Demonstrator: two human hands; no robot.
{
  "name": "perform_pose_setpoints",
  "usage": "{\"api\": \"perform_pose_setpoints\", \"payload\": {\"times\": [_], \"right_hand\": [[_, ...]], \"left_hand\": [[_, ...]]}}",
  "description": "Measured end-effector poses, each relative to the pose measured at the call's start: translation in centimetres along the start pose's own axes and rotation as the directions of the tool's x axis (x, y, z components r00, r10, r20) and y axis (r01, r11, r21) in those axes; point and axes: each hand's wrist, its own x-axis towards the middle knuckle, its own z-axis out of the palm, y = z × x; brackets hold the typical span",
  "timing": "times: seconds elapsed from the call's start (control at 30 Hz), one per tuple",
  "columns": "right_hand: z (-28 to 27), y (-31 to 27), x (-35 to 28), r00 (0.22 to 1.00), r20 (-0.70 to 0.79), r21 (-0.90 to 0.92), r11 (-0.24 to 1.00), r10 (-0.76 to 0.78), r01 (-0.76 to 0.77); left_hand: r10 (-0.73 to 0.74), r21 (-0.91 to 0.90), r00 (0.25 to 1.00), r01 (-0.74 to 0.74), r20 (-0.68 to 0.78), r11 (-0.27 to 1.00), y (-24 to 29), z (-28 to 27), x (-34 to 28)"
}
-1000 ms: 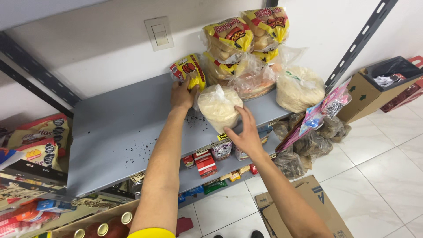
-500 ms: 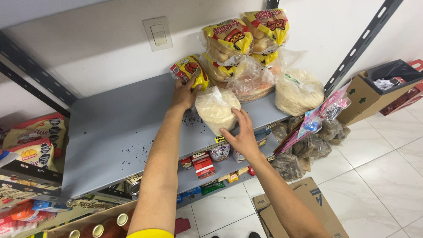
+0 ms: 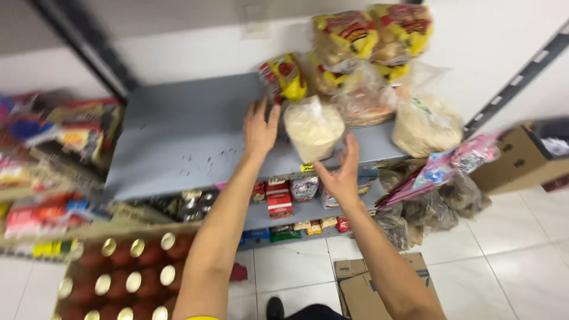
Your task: The person picks up bags of bread and bottles of sauce from a box on the floor and places them onto a metal shelving unit.
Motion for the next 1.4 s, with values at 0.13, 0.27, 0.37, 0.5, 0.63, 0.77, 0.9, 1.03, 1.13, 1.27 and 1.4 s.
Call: {"api": "perform_pose_setpoints", "payload": {"times": [0.13, 0.27, 0.37, 0.5, 0.63, 0.77, 0.9, 1.03, 1.13, 1.27, 1.4], "right_hand": [[0.3, 1.3, -3.0, 0.997, -0.045, 0.038, 0.997, -0.058, 0.060], [1.2, 0.9, -6.8, 0.979, -0.009, 0.076, 0.976, -0.202, 0.203], [2.8, -1.7, -9.7, 0.956, 0.093, 0.159, 0.952, -0.279, 0.263], [6.2, -2.8, -14.3, 0.903, 0.237, 0.250, 0.921, -0.358, 0.299], [10.5, -6.7, -18.9, 0.821, 0.485, 0.365, 0.923, -0.302, 0.124], [15.2, -9.6, -24.6, 0.508, 0.859, 0.189, 0.963, -0.069, -0.190], [21.9, -11.4, -28.8, 0.284, 0.958, 0.082, 0.987, -0.039, -0.141], [26.2, -15.2, -30.5, 0.221, 0.975, 0.020, 0.995, 0.001, -0.096], [28.7, -15.7, -32.0, 0.215, 0.975, -0.035, 0.993, 0.059, -0.113], [31.0, -16.6, -33.3, 0.202, 0.967, -0.138, 0.985, 0.156, -0.099], [32.4, -16.8, -34.3, 0.205, 0.951, -0.207, 0.968, 0.233, -0.139]], "left_hand": [[0.139, -0.093, 0.969, -0.161, -0.204, 0.983, -1.4, -1.8, -9.0], [0.098, -0.170, 0.965, -0.142, -0.244, 0.975, -1.3, -4.0, -20.0], [-0.031, -0.268, 0.972, -0.033, -0.231, 0.963, -1.6, -5.2, -28.5], [-0.263, -0.232, 0.922, 0.200, -0.283, 0.952, -1.7, -6.4, -38.0], [-0.405, -0.259, 0.845, 0.328, -0.350, 0.908, -3.2, -8.5, -44.6], [-0.586, -0.273, 0.695, 0.519, -0.416, 0.810, -5.5, -11.1, -49.2], [-0.632, -0.276, 0.569, 0.589, -0.526, 0.760, -9.2, -15.7, -52.1], [-0.752, -0.282, 0.496, 0.718, -0.434, 0.636, -15.0, -18.1, -54.7], [-0.837, -0.294, 0.478, 0.787, -0.265, 0.543, -18.3, -18.4, -54.9], [-0.884, -0.271, 0.460, 0.843, -0.086, 0.465, -22.6, -17.9, -54.9], [-0.840, -0.293, 0.533, 0.790, -0.106, 0.538, -20.2, -19.8, -52.6]]}}
